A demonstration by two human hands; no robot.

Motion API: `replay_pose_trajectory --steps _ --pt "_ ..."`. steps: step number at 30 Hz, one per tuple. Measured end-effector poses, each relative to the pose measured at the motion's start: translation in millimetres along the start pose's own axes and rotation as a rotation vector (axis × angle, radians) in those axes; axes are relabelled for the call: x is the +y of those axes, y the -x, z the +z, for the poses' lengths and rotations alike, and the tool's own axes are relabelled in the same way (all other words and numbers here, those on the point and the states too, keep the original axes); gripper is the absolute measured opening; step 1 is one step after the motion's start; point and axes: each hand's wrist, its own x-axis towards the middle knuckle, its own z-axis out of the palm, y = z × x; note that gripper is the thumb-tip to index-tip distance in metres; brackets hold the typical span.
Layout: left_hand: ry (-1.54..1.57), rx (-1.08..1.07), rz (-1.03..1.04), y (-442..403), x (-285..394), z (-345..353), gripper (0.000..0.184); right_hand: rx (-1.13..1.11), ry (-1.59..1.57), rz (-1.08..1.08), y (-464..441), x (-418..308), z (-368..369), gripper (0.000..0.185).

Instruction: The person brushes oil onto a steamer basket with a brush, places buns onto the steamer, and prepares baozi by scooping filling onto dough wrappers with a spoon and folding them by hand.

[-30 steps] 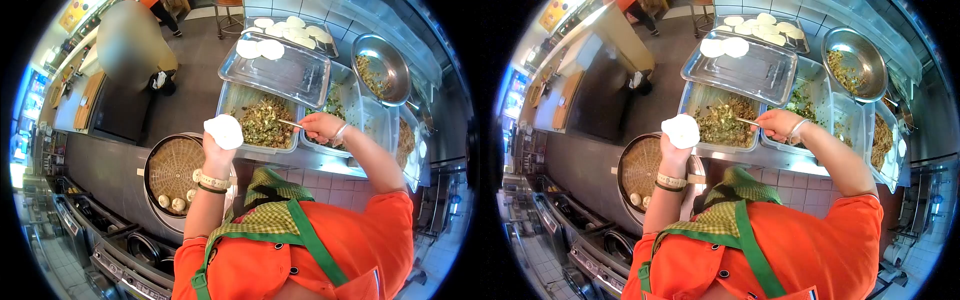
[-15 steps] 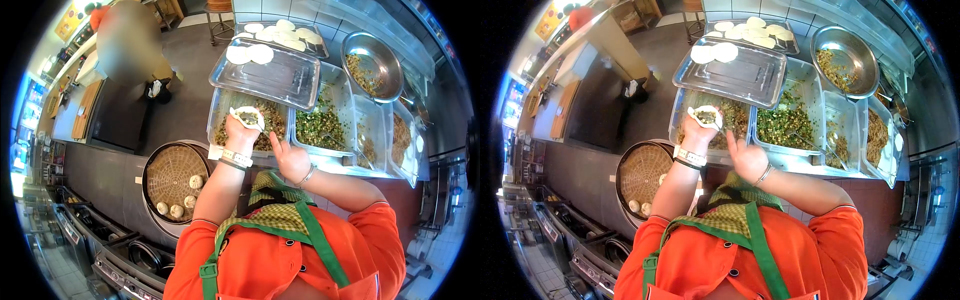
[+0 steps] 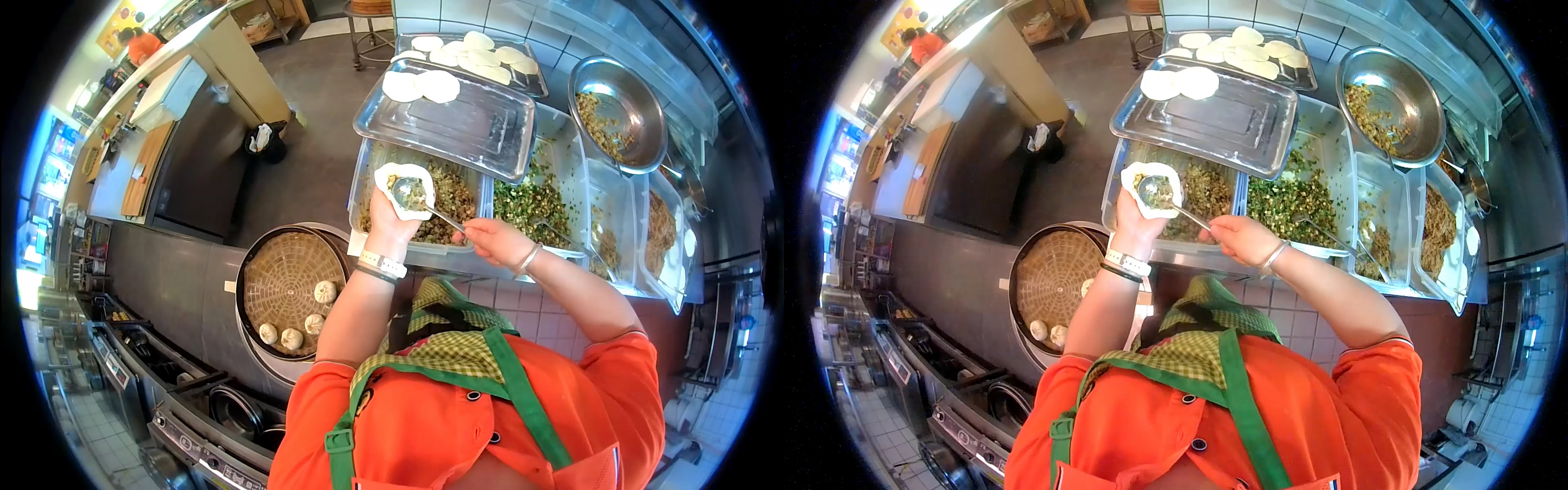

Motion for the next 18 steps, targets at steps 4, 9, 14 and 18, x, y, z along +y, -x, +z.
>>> replay_pose_trajectory --steps 4,9,14,18 --pt "-0.147 0.052 0.059 13.5 -0.1 8.1 0.03 -0.058 -0.077 0.098 -7.8 2.2 -0.7 0.027" --pt "-0.328 0.248 0.245 23.7 10.1 5.6 0.025 -0.005 0.457 -0.154 -7.9 -13.1 -13.4 0.023" --pt "-0.3 0.211 0.386 44.8 47.2 4.5 0.036 0.295 1.358 -0.195 -5.6 -49.2 -12.0 0.016" --pt "-0.18 0.147 0.366 58.7 44.7 -0.3 0.034 0.249 1.583 -0.072 -62.0 -43.0 3.0 0.016"
